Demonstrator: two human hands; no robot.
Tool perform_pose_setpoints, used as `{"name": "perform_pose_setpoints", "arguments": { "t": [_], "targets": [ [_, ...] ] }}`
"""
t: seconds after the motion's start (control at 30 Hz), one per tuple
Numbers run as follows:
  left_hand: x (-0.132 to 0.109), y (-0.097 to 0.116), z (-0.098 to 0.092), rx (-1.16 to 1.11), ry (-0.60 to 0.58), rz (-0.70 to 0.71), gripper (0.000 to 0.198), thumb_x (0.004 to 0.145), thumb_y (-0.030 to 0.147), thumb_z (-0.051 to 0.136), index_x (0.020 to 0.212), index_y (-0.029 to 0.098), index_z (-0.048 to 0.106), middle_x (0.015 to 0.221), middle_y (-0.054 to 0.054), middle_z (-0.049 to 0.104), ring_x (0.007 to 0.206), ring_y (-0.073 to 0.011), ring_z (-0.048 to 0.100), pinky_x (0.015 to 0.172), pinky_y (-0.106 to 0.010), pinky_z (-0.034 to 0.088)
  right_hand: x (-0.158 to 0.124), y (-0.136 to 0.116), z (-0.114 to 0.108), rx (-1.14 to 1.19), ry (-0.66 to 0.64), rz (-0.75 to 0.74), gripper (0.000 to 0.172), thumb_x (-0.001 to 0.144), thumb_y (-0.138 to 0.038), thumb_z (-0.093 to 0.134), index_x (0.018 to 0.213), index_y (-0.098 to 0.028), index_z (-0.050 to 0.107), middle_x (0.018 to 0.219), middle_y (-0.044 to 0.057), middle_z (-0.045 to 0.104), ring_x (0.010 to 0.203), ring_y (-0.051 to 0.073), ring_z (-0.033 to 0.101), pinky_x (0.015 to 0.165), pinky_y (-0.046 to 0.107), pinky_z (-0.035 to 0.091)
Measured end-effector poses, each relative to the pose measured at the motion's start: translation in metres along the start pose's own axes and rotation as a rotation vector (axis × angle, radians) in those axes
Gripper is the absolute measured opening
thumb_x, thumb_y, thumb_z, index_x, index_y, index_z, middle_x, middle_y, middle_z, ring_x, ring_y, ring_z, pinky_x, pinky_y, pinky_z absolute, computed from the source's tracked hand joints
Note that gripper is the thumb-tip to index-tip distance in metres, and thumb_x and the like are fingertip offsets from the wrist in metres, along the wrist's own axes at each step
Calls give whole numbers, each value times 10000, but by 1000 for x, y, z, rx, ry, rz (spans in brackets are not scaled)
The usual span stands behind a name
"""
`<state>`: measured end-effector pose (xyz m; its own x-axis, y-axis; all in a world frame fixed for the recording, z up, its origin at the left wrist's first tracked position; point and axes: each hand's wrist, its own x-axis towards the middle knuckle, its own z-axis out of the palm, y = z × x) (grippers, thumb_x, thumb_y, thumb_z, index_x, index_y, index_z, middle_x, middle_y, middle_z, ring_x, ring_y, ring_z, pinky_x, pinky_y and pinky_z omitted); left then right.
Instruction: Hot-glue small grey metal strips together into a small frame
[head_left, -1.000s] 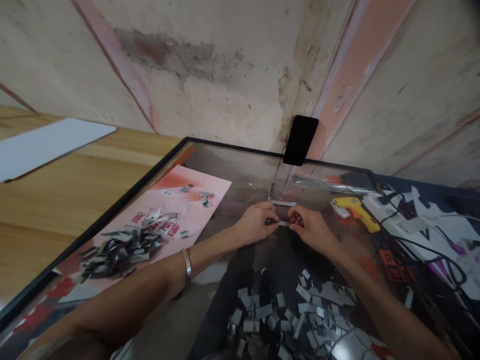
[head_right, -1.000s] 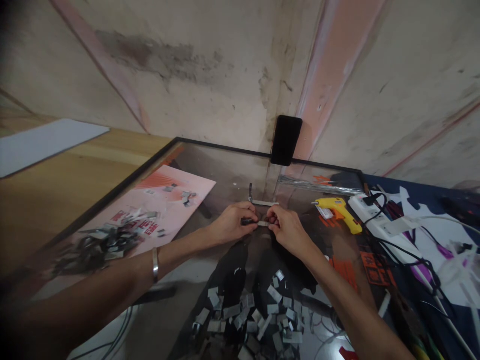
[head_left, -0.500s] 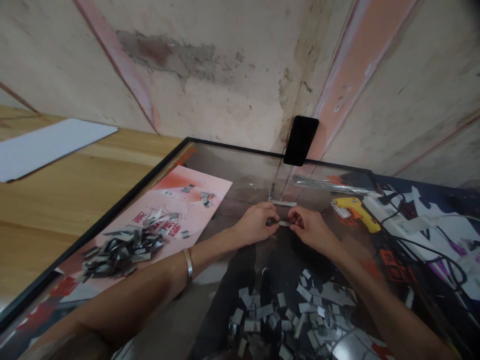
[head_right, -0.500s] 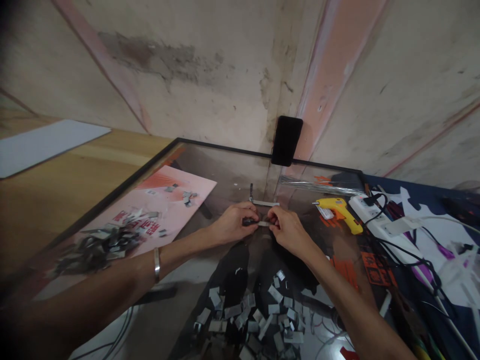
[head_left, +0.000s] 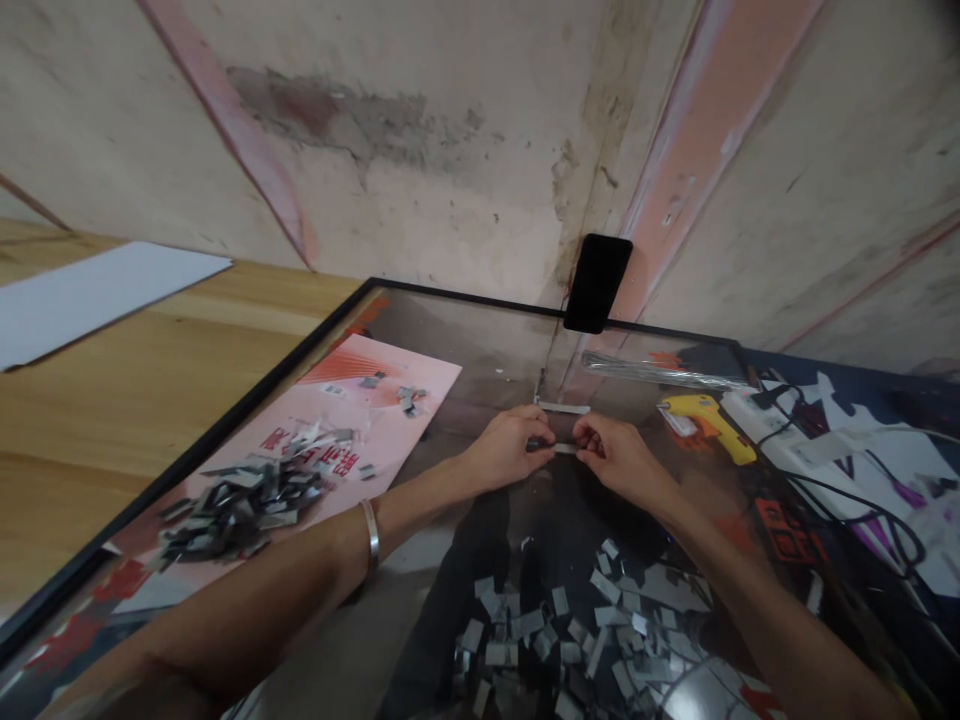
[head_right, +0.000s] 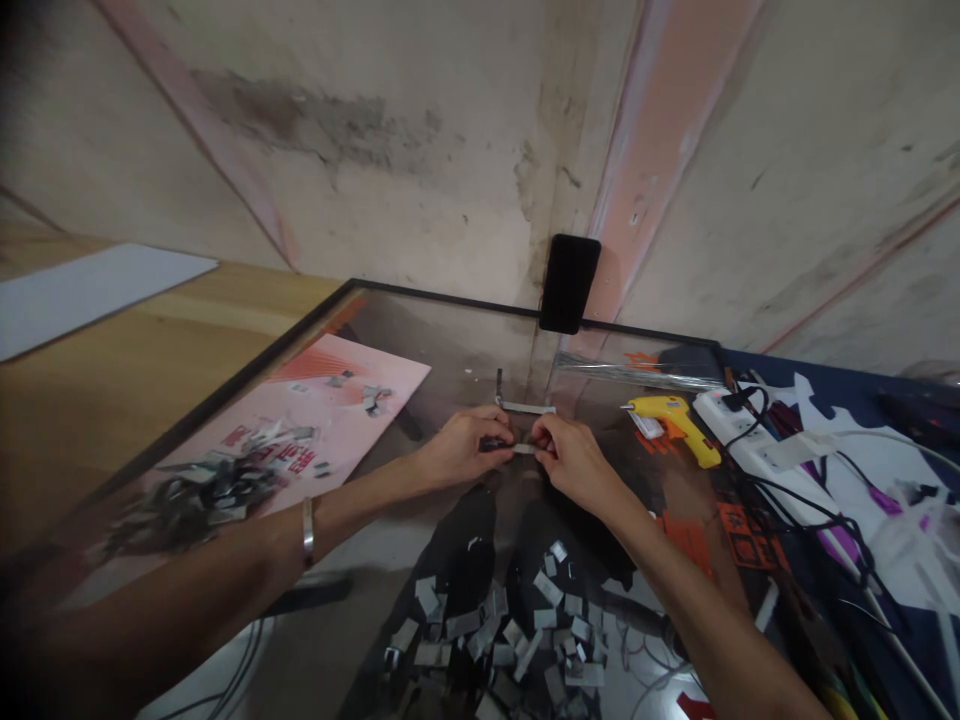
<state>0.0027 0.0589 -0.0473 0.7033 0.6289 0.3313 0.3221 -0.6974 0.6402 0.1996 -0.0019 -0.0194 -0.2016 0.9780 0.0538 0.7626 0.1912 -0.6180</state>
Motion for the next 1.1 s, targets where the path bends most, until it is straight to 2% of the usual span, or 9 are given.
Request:
{"name": "perform_pose_setpoints", "arguments": {
  "t": [1.1],
  "targets": [
    [0,-1,1,-44,13,-36,112,758,238,691,835,157,682,889,-44,657,803,-147,609,746,-276,494,0,5,1,13,7,-11,190,711,-74,565,853,-199,548,747,-25,580,679,112,533,648,235,386]
  ]
}}
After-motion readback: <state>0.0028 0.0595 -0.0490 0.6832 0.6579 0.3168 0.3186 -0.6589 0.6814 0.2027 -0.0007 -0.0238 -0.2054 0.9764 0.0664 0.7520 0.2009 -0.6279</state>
